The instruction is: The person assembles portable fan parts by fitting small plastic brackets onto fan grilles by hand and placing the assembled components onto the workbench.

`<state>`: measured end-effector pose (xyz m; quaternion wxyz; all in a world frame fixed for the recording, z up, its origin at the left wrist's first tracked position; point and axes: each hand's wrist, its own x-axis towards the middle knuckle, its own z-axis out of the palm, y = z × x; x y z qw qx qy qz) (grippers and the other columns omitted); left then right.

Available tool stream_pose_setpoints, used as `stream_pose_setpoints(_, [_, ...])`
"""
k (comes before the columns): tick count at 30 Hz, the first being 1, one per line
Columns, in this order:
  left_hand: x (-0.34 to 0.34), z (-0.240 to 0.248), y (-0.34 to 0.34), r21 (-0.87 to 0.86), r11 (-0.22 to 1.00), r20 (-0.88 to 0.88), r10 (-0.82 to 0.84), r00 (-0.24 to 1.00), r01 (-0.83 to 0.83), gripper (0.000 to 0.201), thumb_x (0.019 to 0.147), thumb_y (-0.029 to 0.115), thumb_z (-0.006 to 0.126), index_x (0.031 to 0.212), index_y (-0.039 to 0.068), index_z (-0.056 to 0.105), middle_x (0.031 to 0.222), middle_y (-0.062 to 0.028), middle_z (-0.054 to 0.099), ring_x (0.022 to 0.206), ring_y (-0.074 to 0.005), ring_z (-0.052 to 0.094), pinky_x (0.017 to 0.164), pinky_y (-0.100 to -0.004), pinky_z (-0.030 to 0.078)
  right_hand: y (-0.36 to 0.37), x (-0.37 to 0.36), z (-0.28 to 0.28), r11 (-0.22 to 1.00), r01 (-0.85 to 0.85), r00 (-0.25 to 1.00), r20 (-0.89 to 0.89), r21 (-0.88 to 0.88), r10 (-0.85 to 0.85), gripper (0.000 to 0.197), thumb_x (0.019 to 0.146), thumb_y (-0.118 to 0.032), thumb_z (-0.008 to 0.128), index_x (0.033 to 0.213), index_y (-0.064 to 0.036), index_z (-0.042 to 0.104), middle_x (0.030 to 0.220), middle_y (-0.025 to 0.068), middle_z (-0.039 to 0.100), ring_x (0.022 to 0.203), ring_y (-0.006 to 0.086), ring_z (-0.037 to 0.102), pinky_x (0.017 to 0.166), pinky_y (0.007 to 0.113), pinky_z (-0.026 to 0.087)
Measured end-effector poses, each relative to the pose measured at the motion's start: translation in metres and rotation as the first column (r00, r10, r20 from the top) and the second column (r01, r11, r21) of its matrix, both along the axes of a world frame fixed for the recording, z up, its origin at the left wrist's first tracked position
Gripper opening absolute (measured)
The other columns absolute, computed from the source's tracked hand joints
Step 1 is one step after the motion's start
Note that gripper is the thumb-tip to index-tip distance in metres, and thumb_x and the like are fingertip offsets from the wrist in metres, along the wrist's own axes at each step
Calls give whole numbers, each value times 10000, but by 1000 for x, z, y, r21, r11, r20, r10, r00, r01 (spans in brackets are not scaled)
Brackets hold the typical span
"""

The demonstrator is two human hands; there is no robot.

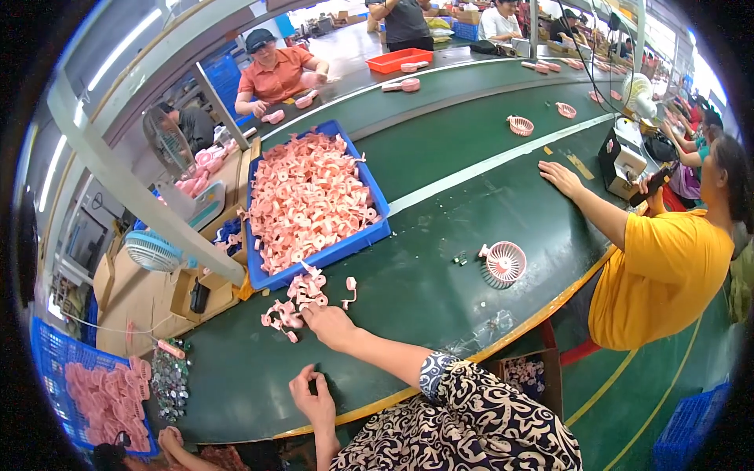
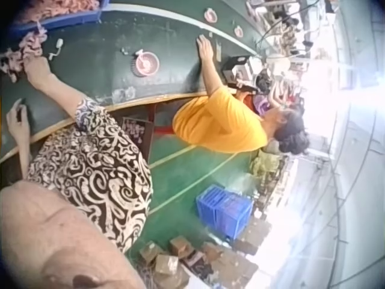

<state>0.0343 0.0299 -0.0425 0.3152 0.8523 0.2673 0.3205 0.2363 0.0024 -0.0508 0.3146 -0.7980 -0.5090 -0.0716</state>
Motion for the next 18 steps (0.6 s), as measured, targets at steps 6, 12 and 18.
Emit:
stream_pose_setpoints(6, [3,-5,1,12,1000,30,24,999,-25,273,864,21,703,1137,31,700,912,-93,678,947,-295,583,904,-426,480,-19,11,19,976,113,979,-188,184,-78,247,920,-100,665,1156,-29,639,955,178,661,789,362,705,646,455,579])
stream_pose_setpoints(12, [1,-10,2,11,1000,-23,15,1000,-15,303,905,-6,677,1208,-10,680,966,-115,624,948,-261,578,873,-381,481,-61,41,38,946,161,971,-218,282,-101,240,935,-154,681,1151,-54,647,979,175,669,835,389,691,724,501,569])
stream_pose_setpoints(18, [3,-9,1,90,995,-36,39,999,-36,289,921,105,709,1190,0,703,967,-150,660,948,-314,596,846,-419,493,-103,65,28,845,339,891,-430,413,-147,169,942,-164,690,1017,-16,724,881,149,707,805,352,700,726,443,565])
